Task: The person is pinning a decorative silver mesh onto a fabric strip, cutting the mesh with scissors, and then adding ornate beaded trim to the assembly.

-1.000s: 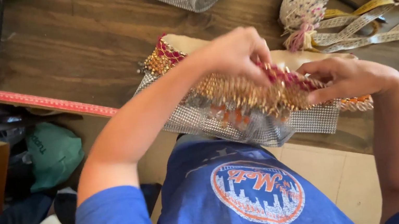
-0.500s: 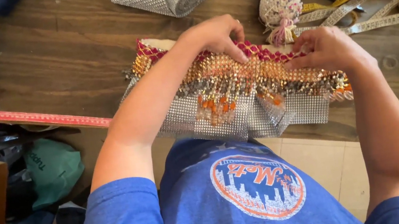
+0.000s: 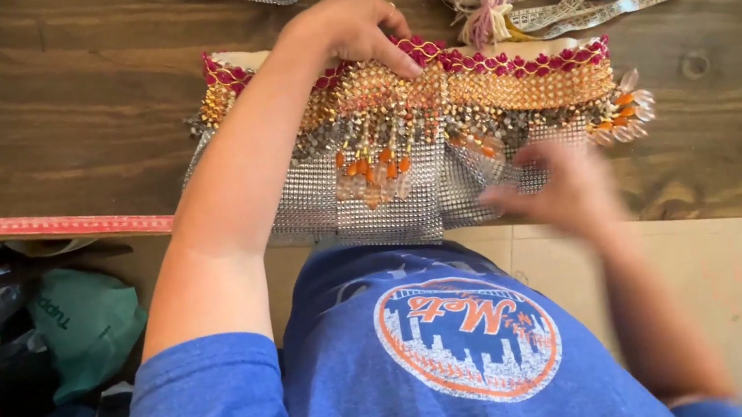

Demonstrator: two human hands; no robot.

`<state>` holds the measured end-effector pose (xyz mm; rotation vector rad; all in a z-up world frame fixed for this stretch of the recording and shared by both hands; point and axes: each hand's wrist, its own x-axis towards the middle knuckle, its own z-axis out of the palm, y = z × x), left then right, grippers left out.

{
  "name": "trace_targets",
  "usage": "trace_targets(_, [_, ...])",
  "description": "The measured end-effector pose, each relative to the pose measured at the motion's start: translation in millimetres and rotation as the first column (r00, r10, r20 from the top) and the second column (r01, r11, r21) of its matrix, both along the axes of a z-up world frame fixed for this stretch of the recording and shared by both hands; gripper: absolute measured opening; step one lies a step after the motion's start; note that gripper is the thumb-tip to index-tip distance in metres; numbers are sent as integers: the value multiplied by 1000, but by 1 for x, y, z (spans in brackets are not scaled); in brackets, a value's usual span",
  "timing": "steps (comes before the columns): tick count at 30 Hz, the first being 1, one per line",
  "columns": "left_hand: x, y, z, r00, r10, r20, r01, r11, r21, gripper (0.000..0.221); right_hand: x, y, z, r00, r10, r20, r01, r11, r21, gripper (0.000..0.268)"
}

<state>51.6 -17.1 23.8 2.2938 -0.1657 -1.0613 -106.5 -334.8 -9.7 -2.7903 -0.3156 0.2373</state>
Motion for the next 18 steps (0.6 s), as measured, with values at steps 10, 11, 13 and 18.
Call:
trace_targets(10, [16, -7, -18, 984, -169, 61, 160, 979, 130, 74, -47, 55, 69, 742, 42, 669, -435, 790, 432, 26])
trace_targets(11, [10, -10, -8, 982, -181, 59, 172, 977, 127, 74, -54, 54, 64, 744, 35, 667, -424, 797, 431, 26])
trace_targets(13, [2, -11, 15, 997, -52, -53, 57, 995, 85, 53, -61, 53, 53, 740, 288, 608, -546, 785, 292, 35])
trace_targets(18, [7, -8, 9, 997, -38, -65, 44, 995, 87, 62, -97, 15, -11, 774, 584, 244, -633, 706, 318, 37])
